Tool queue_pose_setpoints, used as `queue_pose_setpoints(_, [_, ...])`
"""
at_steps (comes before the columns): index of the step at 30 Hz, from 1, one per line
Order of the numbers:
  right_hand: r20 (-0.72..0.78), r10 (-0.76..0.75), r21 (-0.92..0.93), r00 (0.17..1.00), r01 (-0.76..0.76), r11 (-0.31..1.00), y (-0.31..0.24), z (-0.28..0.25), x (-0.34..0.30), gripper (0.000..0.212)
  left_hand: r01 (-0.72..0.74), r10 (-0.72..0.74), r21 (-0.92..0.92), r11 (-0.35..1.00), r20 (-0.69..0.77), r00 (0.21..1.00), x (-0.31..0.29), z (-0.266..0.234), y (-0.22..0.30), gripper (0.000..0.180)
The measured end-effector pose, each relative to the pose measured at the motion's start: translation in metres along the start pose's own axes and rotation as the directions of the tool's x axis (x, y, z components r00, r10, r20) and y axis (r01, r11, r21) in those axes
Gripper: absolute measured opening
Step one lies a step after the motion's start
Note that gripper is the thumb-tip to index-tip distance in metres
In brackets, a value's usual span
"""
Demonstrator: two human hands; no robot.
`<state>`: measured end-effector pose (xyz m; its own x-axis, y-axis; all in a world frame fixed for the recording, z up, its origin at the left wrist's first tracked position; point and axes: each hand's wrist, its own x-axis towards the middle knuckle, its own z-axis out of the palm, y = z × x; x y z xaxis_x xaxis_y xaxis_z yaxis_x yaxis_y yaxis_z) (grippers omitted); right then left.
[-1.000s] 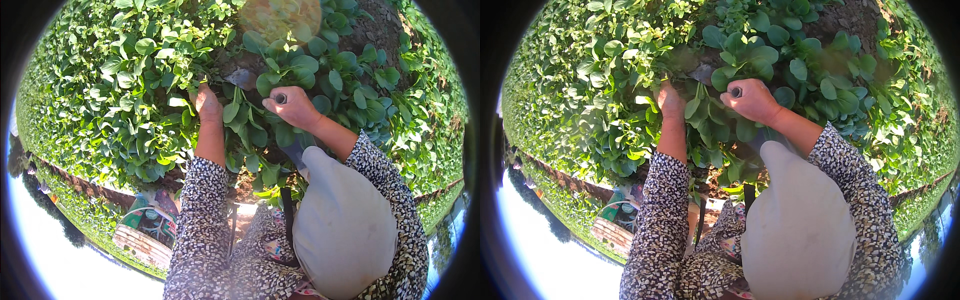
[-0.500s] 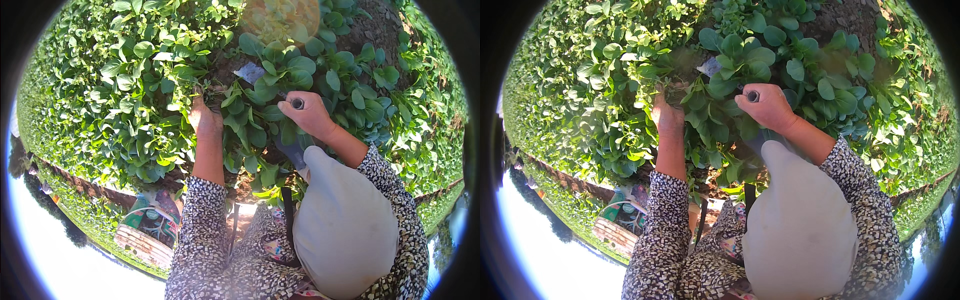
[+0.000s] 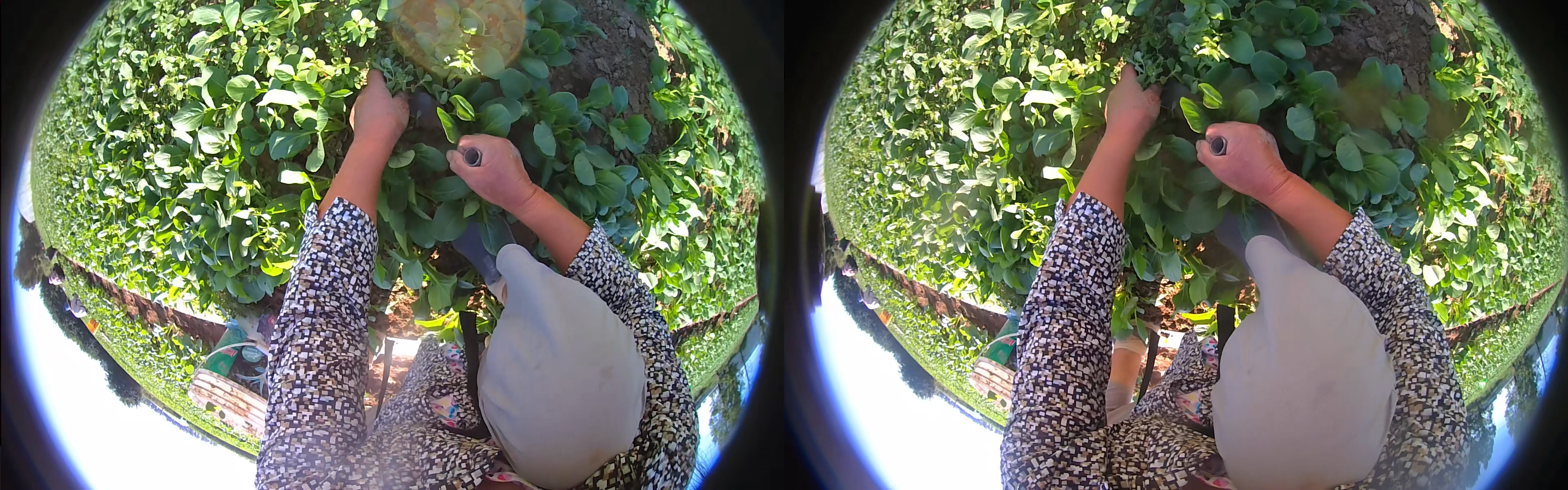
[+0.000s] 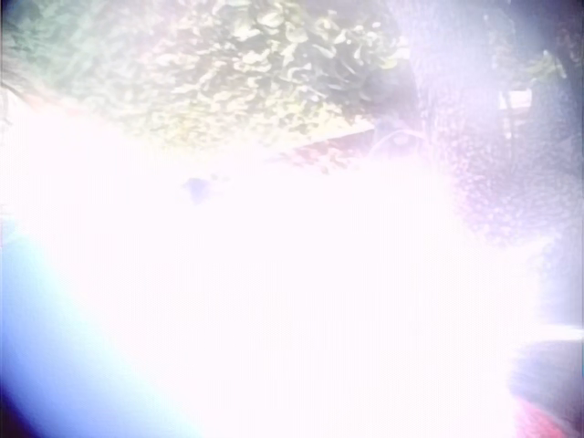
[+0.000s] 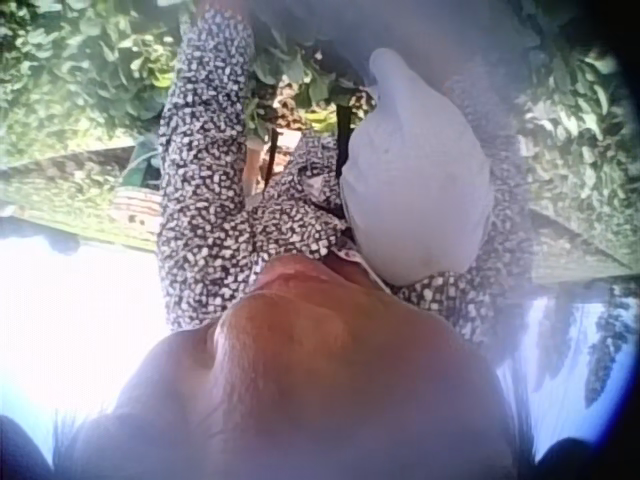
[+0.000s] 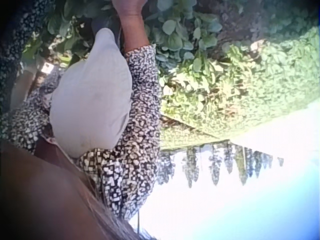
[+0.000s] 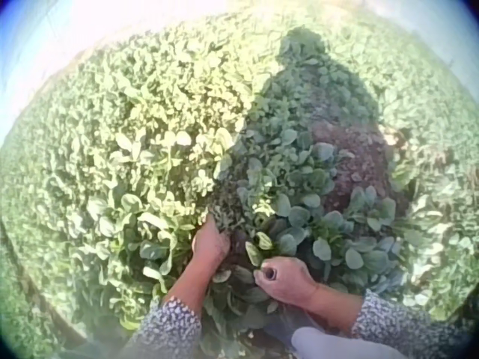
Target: The person clears weeds from around crops by hand and using a trowel, placing the pulled vegetation into a bucket.
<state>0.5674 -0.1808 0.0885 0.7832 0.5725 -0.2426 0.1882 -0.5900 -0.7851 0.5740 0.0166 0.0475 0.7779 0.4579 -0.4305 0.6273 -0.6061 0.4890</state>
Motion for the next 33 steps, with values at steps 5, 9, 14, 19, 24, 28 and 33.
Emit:
queue_pose_setpoints(5, [0.033,-0.161,-0.214,0.986,0.164,0.963,-0.002,0.012,0.028,0.018,-0.105,0.086,-0.208,0.972,-0.098,0.991,-0.009,0.018,-0.017,0.039])
queue_pose_setpoints(9, [0.019,-0.136,-0.076,0.99,0.138,0.988,-0.002,0.014,0.023,0.019,-0.245,0.166,-0.272,0.931,-0.284,0.944,-0.025,0.031,-0.028,0.039])
queue_pose_setpoints(14, [0.142,0.057,0.0,0.988,-0.058,0.998,-0.004,0.004,0.017,0.019,-0.126,-0.019,-0.557,0.821,-0.248,0.969,-0.02,0.036,-0.035,0.028])
queue_pose_setpoints(19, [0.014,-0.218,-0.124,0.976,0.218,0.968,-0.003,0.026,0.04,0.022,0.033,-0.397,-0.841,0.54,-0.22,0.891,-0.018,0.032,0.0,0.028])
queue_pose_setpoints(24, [0.066,-0.12,-0.099,0.991,0.126,0.987,-0.006,0.012,0.018,0.016,0.191,-0.708,-0.938,0.289,-0.076,0.702,-0.004,0.014,0.0,0.032])
queue_pose_setpoints(28, [0.084,-0.19,-0.189,0.978,0.203,0.961,-0.016,0.028,0.044,0.014,0.244,-0.592,-0.861,0.446,-0.079,0.802,0.024,0.018,-0.031,0.044])
queue_pose_setpoints(33, [0.201,-0.117,-0.258,0.973,0.167,0.952,-0.012,0.032,0.052,0.02,0.541,-0.672,-0.548,0.639,-0.054,0.739,0.047,-0.012,0.017,0.087])
